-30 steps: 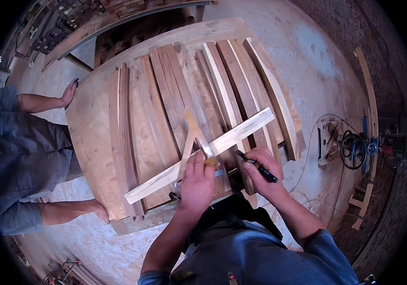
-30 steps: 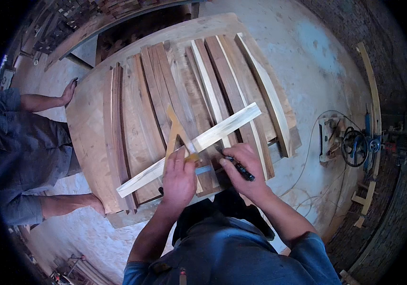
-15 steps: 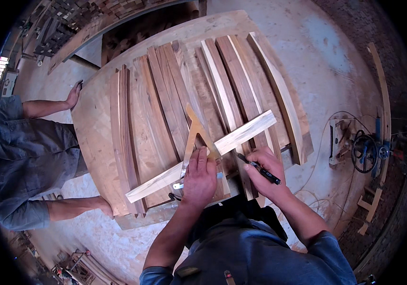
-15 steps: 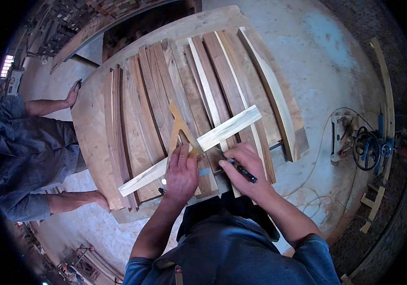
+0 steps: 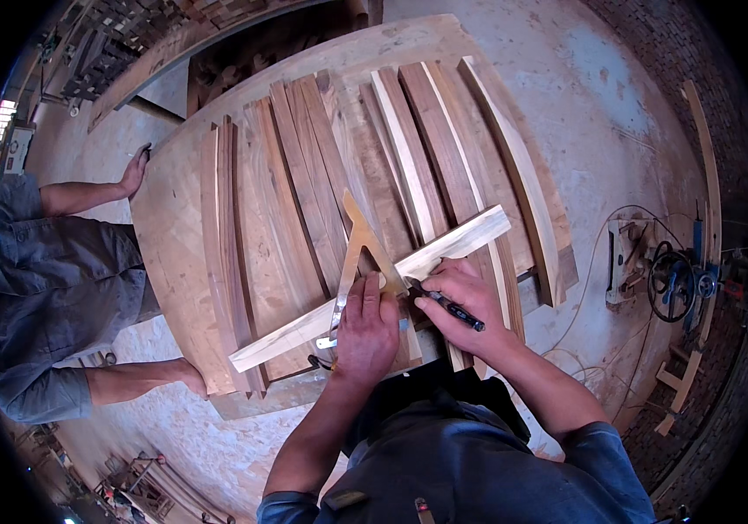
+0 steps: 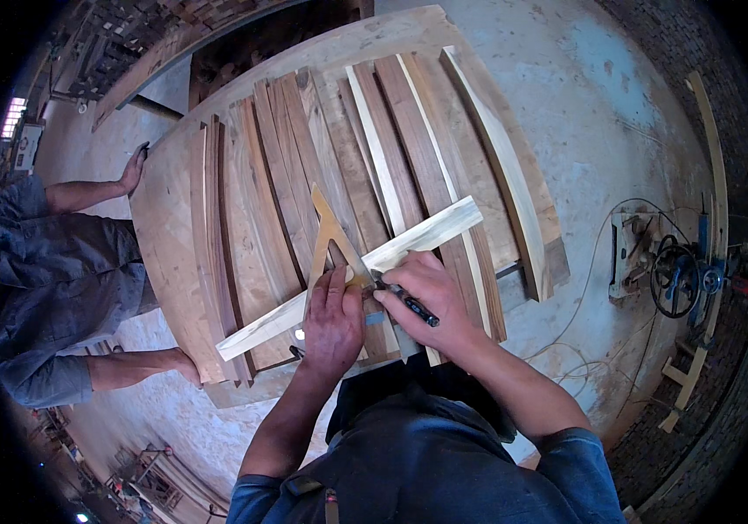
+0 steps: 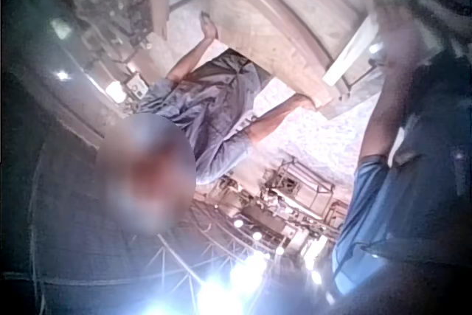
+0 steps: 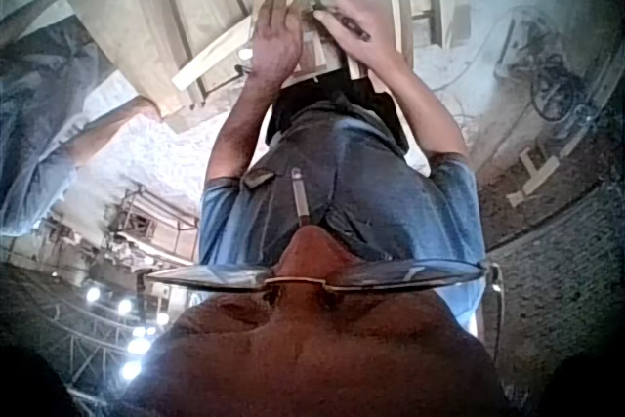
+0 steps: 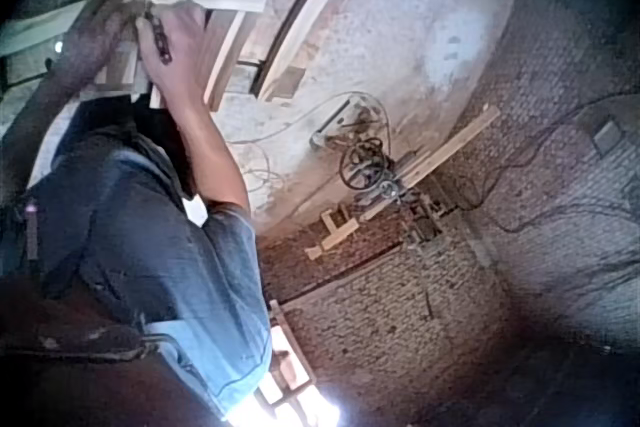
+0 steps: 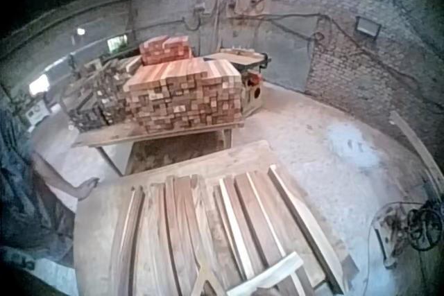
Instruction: The person measures and marks wooden planks on a workbench using a tape measure, a speed square, and a marker. They align the tools to draw straight lines and measure lengths on multiple pieces of wood.
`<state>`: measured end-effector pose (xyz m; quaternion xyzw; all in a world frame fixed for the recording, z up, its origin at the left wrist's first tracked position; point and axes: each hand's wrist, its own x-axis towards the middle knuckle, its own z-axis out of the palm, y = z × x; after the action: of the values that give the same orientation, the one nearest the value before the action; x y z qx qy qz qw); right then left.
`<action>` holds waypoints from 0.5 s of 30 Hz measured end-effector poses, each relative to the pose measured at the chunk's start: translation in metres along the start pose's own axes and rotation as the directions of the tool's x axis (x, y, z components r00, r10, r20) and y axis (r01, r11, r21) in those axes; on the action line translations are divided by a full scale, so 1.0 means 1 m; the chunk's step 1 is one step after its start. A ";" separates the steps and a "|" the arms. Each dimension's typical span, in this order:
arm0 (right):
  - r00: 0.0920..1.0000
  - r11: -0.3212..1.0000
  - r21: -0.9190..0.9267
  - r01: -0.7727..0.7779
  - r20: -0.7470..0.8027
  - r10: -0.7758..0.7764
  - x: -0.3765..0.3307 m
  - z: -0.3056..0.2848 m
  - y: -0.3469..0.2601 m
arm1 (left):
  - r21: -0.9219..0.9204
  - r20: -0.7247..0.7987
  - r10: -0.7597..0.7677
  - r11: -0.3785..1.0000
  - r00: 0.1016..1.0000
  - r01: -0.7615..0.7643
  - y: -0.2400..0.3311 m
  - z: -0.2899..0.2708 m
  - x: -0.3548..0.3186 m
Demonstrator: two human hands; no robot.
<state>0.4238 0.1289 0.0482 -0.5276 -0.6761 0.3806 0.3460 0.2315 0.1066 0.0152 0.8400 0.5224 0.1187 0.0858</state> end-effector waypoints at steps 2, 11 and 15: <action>1.000 1.000 -0.010 0.006 -0.003 -0.006 0.002 0.000 -0.003 | -0.001 0.004 -0.002 1.000 1.000 0.002 0.000 0.000 0.000; 1.000 0.999 -0.045 0.012 0.016 -0.011 0.003 0.004 0.001 | -0.004 0.043 -0.017 1.000 0.999 0.017 0.002 -0.004 0.002; 1.000 0.999 -0.030 0.014 0.014 -0.013 0.005 0.003 0.000 | 0.001 0.019 -0.015 1.000 1.000 0.015 0.001 -0.003 0.002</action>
<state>0.4200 0.1329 0.0472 -0.5256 -0.6875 0.3716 0.3360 0.2321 0.1080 0.0182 0.8371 0.5281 0.1099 0.0911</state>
